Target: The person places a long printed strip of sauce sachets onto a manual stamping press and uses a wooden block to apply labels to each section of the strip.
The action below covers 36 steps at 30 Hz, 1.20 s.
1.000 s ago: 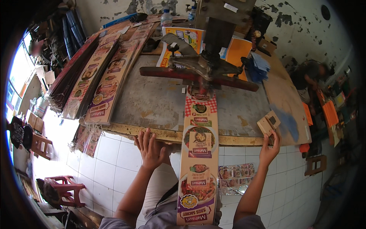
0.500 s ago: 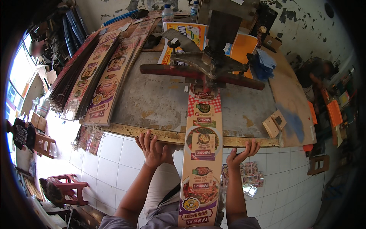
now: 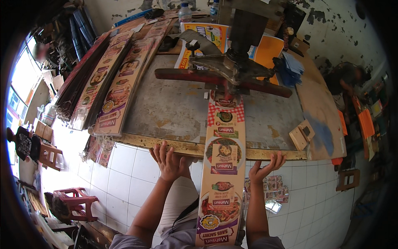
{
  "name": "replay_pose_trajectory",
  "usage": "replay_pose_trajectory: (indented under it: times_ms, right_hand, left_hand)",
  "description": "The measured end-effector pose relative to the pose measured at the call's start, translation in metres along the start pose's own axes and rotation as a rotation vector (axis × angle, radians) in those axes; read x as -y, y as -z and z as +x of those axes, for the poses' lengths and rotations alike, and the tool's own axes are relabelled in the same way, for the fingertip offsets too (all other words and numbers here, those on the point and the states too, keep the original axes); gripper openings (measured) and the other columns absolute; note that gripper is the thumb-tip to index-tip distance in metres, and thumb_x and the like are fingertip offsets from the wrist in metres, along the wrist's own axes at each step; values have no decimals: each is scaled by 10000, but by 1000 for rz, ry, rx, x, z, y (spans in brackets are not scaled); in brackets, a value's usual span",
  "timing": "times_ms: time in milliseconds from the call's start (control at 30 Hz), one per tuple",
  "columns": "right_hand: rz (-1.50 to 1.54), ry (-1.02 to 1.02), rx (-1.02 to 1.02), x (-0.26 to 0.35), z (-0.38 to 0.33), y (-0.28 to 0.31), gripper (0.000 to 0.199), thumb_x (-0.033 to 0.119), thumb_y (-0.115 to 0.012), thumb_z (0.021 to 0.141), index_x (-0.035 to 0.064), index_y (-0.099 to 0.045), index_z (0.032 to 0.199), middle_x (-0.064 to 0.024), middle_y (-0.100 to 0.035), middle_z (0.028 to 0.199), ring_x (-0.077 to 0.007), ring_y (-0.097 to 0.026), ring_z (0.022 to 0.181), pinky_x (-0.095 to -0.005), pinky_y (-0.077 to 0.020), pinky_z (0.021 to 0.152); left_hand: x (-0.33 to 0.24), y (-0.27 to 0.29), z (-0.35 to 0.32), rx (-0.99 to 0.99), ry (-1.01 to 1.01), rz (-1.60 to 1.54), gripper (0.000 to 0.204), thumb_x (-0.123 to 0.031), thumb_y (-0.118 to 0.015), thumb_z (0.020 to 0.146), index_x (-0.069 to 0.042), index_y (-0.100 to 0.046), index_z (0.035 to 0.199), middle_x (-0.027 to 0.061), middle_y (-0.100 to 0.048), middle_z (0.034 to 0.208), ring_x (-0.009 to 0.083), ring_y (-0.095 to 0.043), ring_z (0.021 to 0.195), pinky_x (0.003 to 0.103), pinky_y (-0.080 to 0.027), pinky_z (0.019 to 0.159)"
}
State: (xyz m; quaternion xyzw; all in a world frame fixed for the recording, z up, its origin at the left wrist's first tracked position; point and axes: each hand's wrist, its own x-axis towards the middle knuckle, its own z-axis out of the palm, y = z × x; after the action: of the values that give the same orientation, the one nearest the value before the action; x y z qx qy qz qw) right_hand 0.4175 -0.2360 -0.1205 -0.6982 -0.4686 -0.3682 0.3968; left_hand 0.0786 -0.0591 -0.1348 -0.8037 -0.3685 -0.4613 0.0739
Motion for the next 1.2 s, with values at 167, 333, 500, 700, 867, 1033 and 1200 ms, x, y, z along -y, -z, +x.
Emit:
replay_pose_trajectory:
  times_ms: [167, 333, 500, 700, 867, 1033, 1200]
  right_hand:
    - [-27, 13, -1, -1, -1, -1, 535, 324, -549, 1120, 50, -362, 1539, -227, -285, 1684, -497, -118, 1619, -711, -144, 1262]
    - [-46, 18, 5, -2, -2, -1, 552, 337, -568, 1116, 54, -358, 1542, -227, -277, 1683, -501, -116, 1619, -723, -159, 1257]
    - [-51, 16, 6, -2, -1, 0, 555, 327, -574, 1111, 51, -354, 1541, -229, -286, 1672, -502, -121, 1616, -729, -159, 1254]
    - [-43, 8, 15, 1, -1, 0, 560, 308, -583, 1099, 51, -348, 1538, -230, -273, 1674, -502, -120, 1616, -729, -156, 1256]
    - [-36, 4, -12, -3, -4, -3, 499, 251, -556, 1071, 52, -382, 1494, -250, -316, 1651, -536, -149, 1598, -767, -145, 1238]
    - [-38, 4, -18, -4, -5, -4, 498, 259, -549, 1074, 57, -380, 1497, -249, -314, 1653, -537, -154, 1598, -767, -142, 1239]
    - [-29, -5, -20, -5, -6, -5, 502, 263, -548, 1075, 61, -378, 1501, -245, -304, 1656, -533, -147, 1599, -770, -139, 1239]
  left_hand:
    - [0, 0, -1, 5, -2, 5, 721, -416, -710, 989, -74, -395, 1541, 270, -361, 1667, 534, -243, 1576, 732, -127, 1269]
    - [1, -1, -1, -12, -10, 5, 725, -410, -713, 990, -71, -393, 1544, 275, -362, 1667, 535, -246, 1576, 730, -123, 1271]
    - [1, -1, -1, -14, -15, 9, 726, -418, -705, 997, -70, -385, 1548, 280, -357, 1668, 533, -244, 1579, 733, -120, 1270]
    - [4, -3, -4, -17, -18, 24, 733, -431, -698, 1001, -64, -379, 1550, 288, -358, 1664, 544, -247, 1571, 741, -122, 1262]
    - [3, -5, -2, -42, -32, 12, 726, -426, -700, 1000, -69, -384, 1547, 285, -366, 1656, 546, -249, 1569, 739, -131, 1260]
    - [3, -6, -2, -42, -26, 2, 719, -425, -699, 1001, -71, -387, 1544, 280, -367, 1656, 543, -244, 1571, 737, -132, 1260]
    - [4, -7, -3, -44, -25, 0, 702, -424, -687, 1004, -69, -393, 1534, 277, -358, 1661, 540, -238, 1574, 736, -122, 1263]
